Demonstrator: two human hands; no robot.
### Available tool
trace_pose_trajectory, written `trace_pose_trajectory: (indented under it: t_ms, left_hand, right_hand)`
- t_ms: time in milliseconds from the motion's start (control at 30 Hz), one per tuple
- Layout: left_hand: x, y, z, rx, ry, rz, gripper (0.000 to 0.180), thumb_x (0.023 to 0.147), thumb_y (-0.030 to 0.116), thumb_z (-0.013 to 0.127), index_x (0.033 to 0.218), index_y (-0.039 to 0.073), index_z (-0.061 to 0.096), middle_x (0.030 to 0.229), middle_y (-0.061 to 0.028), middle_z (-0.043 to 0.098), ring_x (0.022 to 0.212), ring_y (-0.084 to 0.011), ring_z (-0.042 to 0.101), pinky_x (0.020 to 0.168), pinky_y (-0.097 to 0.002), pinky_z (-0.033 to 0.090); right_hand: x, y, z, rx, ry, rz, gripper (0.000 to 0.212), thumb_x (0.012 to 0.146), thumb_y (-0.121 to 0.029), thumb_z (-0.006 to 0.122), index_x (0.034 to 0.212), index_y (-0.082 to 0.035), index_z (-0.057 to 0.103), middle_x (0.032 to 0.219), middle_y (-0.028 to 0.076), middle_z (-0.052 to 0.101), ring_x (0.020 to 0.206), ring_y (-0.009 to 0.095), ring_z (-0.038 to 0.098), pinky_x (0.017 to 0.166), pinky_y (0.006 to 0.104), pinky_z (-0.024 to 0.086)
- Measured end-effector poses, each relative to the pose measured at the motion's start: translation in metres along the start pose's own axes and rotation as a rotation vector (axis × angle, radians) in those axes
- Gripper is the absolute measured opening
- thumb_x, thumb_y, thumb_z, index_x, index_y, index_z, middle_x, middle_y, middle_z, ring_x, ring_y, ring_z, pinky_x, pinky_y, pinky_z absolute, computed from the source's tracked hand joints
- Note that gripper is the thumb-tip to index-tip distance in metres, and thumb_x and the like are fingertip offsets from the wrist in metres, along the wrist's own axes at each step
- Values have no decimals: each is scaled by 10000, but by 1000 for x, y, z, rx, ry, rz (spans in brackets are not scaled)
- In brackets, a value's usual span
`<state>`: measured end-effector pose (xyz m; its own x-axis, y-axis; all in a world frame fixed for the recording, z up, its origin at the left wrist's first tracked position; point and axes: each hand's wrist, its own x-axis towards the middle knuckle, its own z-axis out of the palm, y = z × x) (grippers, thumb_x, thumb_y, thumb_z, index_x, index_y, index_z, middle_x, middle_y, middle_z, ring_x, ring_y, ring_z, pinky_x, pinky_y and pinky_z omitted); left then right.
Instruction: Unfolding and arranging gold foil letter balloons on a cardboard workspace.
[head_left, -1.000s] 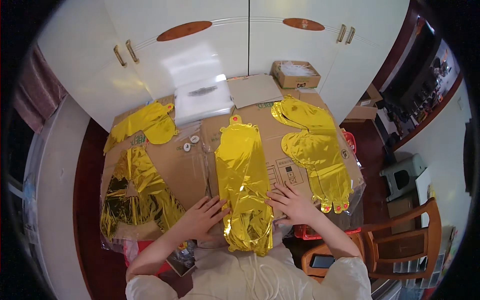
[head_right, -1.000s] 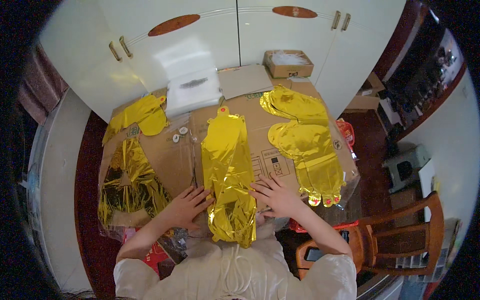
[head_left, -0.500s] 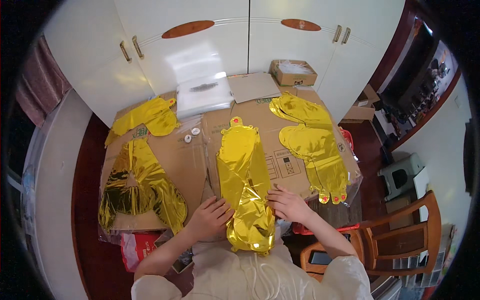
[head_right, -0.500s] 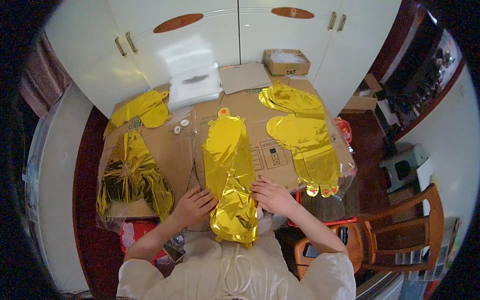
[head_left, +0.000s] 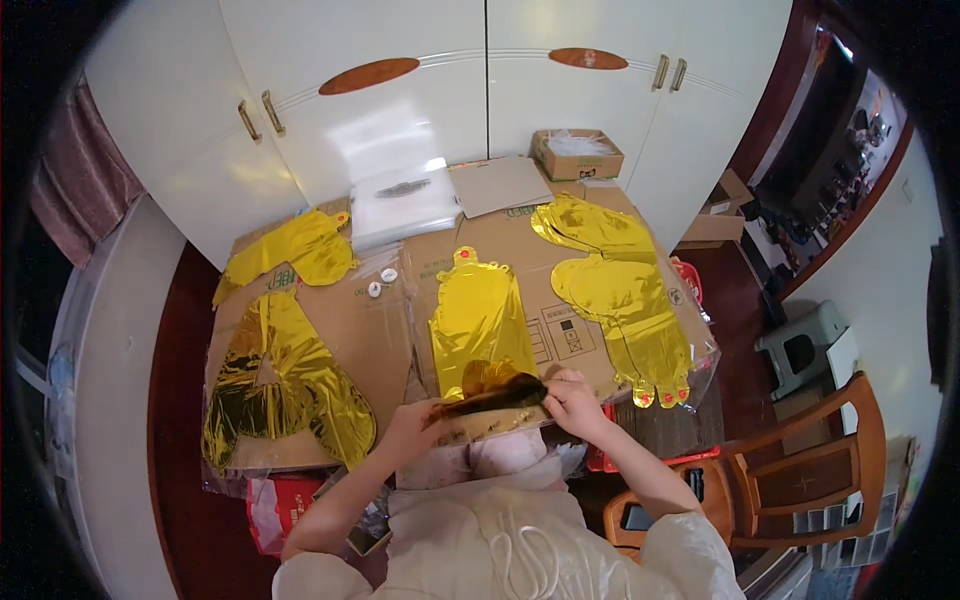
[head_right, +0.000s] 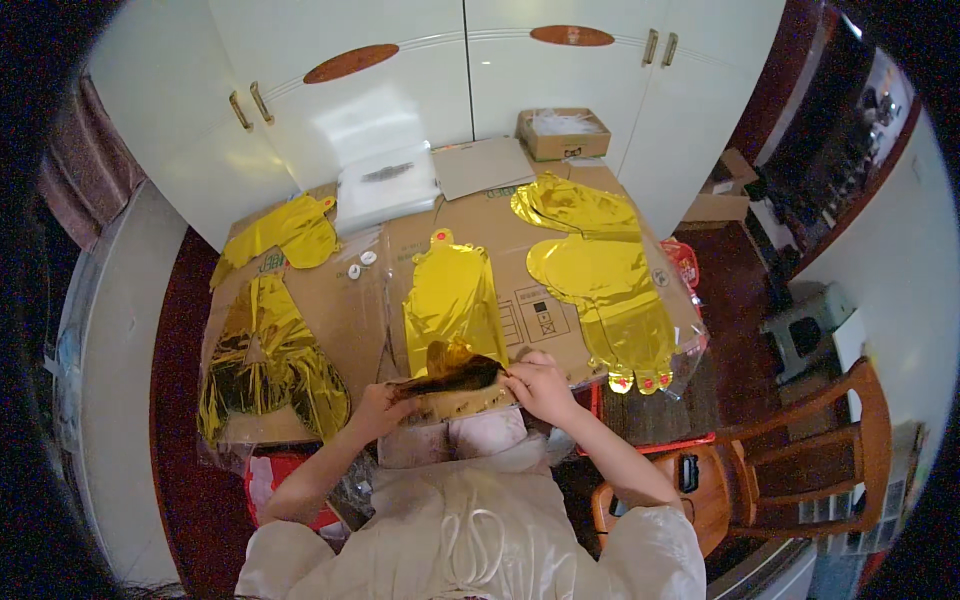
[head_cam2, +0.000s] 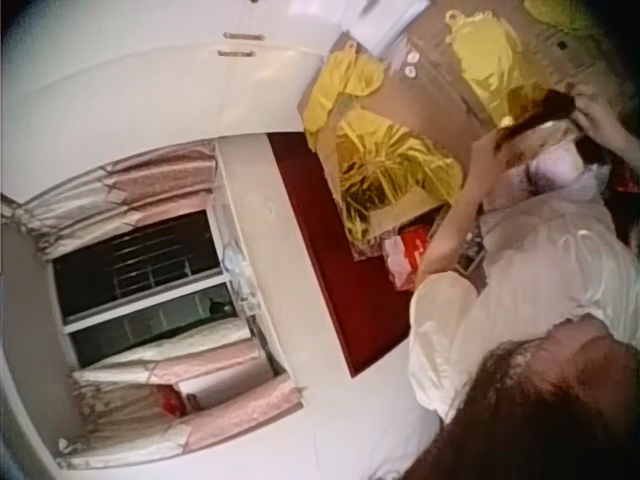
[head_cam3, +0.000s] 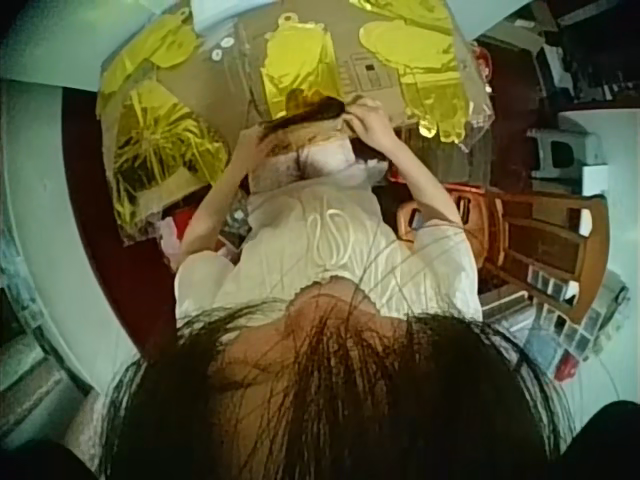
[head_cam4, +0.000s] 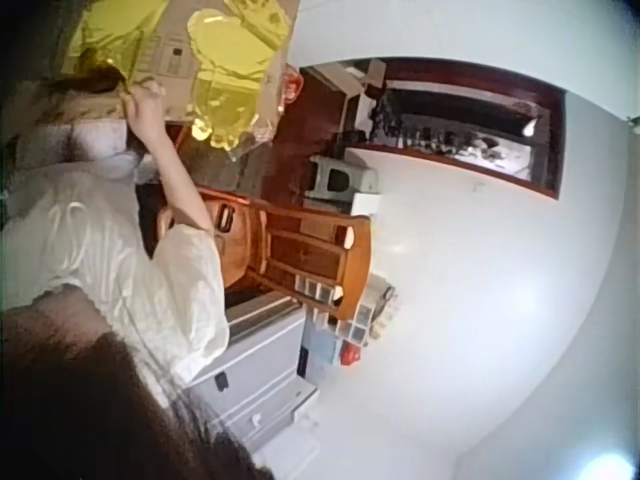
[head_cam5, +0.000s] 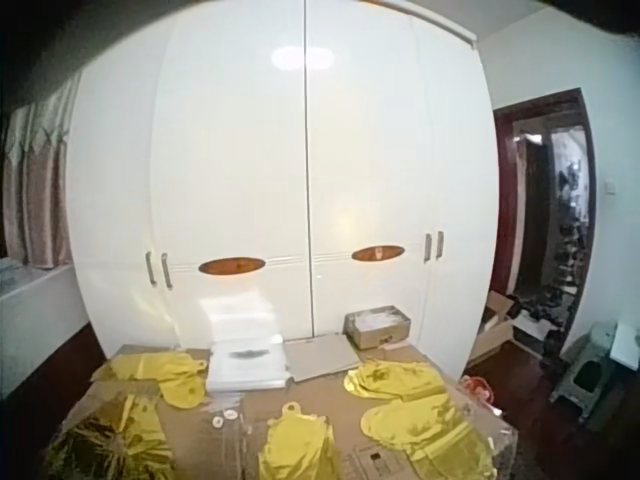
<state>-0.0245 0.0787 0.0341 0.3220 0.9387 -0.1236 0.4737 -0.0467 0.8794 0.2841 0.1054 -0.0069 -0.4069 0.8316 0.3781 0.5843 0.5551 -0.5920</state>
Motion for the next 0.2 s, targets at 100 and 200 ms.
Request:
trace_pose_trajectory:
  t_ms: [100,200]
  left_hand:
    - [0,18,-7,329,-124,-132,358,833,116,666,1186,65,636,1024,-150,667,883,-248,665,795,-367,520]
    - [-3,-32,2,306,-48,171,482,808,220,746,1246,77,602,1168,-135,662,1050,-202,637,911,-352,501]
  right_hand:
    - [-3,0,3,6,-21,1,145,826,-189,688,904,-67,682,848,102,658,897,289,596,823,411,450]
    - [-5,0,-1,-3,-39,-108,163,829,-206,699,934,-82,693,912,116,677,971,273,608,884,408,452]
